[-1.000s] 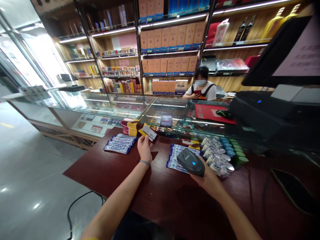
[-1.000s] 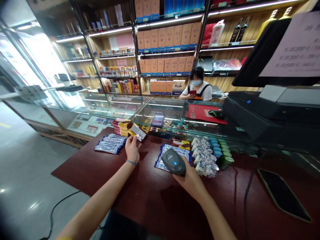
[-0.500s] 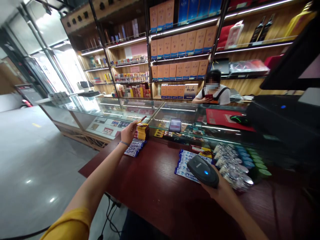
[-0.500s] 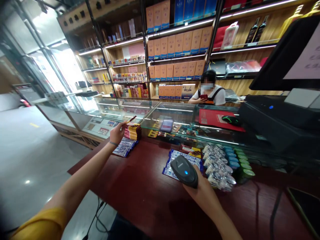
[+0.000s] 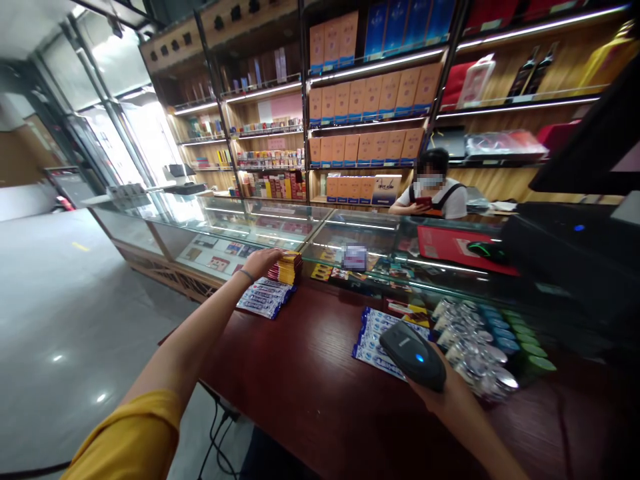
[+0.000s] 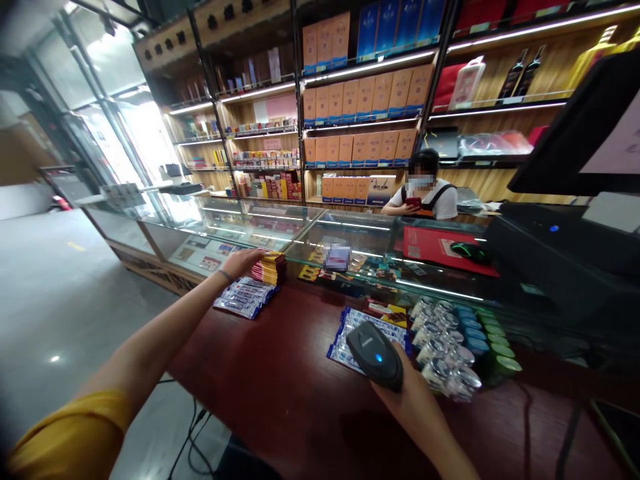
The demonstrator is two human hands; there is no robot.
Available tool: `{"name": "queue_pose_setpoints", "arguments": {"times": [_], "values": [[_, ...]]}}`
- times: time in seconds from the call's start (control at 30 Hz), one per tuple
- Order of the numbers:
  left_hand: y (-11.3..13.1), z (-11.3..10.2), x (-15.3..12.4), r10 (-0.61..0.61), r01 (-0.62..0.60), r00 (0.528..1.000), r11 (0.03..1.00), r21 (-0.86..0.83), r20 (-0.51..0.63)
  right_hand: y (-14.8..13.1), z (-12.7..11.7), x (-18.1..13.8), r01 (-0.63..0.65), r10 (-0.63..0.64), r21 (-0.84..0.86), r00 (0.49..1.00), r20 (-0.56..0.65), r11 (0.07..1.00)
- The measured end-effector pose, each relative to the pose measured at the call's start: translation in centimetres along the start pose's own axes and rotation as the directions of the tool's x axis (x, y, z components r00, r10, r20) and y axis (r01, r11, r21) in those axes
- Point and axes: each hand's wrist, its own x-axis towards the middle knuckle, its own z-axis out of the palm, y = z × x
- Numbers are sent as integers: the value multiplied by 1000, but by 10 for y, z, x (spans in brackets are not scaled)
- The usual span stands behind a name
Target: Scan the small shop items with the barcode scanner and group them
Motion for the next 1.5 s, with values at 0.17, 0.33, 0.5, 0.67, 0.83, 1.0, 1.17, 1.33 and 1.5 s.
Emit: {"name": "queue_pose_setpoints", "arguments": {"times": [0.17, 0.33, 0.5, 0.67, 0.83, 1.0, 1.17, 1.33, 1.5], "values": [[-8, -1, 10, 25, -24, 996, 1000, -9, 88, 1, -2, 0, 42, -42, -53, 999, 0, 998], [-10, 1, 14, 52, -47, 993, 998, -49, 107, 0, -4, 0, 27, -23, -84, 999, 48, 996], [-6, -1, 13, 74, -67, 992, 995, -71, 103, 5, -1, -3, -14, 14, -82, 1000, 0, 997], [0, -2, 14, 3, 3, 997, 996, -88, 72, 1, 1, -2, 1, -2, -54, 1000, -16, 999], [6, 0, 13, 8, -8, 1000, 998, -57, -8, -19, -11, 3, 3, -4, -14, 1000, -13, 1000], [55, 5, 15, -29, -21, 965, 982, -186, -261, -37, -39, 7, -118, 119, 16, 987, -109, 993], [150, 13, 29, -13, -128, 940, 912, -389, -340, -44, -61, 9, -185, 196, 78, 966, -168, 980], [245, 38, 56, 116, -243, 960, 796, -554, -254, -42, -73, 8, -189, 214, 134, 955, -205, 973], [310, 70, 83, 248, -298, 954, 698, -652, -170, -34, -83, 9, -199, 236, 170, 943, -235, 965]]}}
